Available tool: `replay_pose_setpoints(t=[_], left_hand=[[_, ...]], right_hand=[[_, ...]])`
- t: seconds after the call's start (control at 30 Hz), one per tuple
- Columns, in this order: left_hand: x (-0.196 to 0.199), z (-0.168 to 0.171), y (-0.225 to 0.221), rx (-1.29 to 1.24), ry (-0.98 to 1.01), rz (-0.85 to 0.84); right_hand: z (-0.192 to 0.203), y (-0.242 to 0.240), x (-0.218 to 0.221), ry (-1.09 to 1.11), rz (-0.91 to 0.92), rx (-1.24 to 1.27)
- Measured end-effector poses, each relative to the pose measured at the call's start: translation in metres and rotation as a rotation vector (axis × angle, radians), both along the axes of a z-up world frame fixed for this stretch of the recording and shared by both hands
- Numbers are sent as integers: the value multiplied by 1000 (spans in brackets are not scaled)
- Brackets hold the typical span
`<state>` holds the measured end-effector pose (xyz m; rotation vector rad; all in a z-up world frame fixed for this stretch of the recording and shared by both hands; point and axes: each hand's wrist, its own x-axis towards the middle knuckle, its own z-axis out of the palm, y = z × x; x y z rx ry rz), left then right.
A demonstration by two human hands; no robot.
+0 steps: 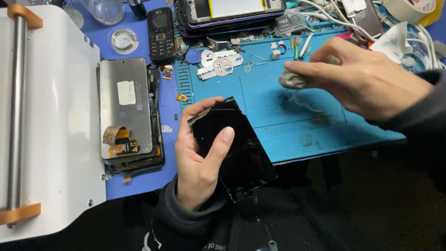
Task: Cleaning and prepping a smartphone screen component with a microfiber cloth.
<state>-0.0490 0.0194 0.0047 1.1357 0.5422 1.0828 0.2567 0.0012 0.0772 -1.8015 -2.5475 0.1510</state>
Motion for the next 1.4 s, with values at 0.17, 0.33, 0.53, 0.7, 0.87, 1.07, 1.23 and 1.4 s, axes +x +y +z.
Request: replay_pose_setpoints(t=[0.17,0.33,0.53,0.7,0.87,1.07,1.23,1.4], left_hand=[[0,1,0,-3,17,-7],[-2,-5,0,-3,27,-1],[-2,-1,-5,28,11,11],[1,6,-2,35,20,11],[0,0,1,3,19,-3],[2,-3,-5,78,5,13],[4,4,-1,49,-5,22],[3,1,-2,26,-13,2]], right_hand=[[-22,25,-9,25,96,-142],[-49,-46,113,129,119,-487],[-35,-28,146,290,131,-860],[-5,24,-14,224,7,-56],[-6,10,14,359,62,-301],[3,-18,46,555,171,-619],[4,25,-12,369,-284,-442],[22,-4,18,319,706,-1490]])
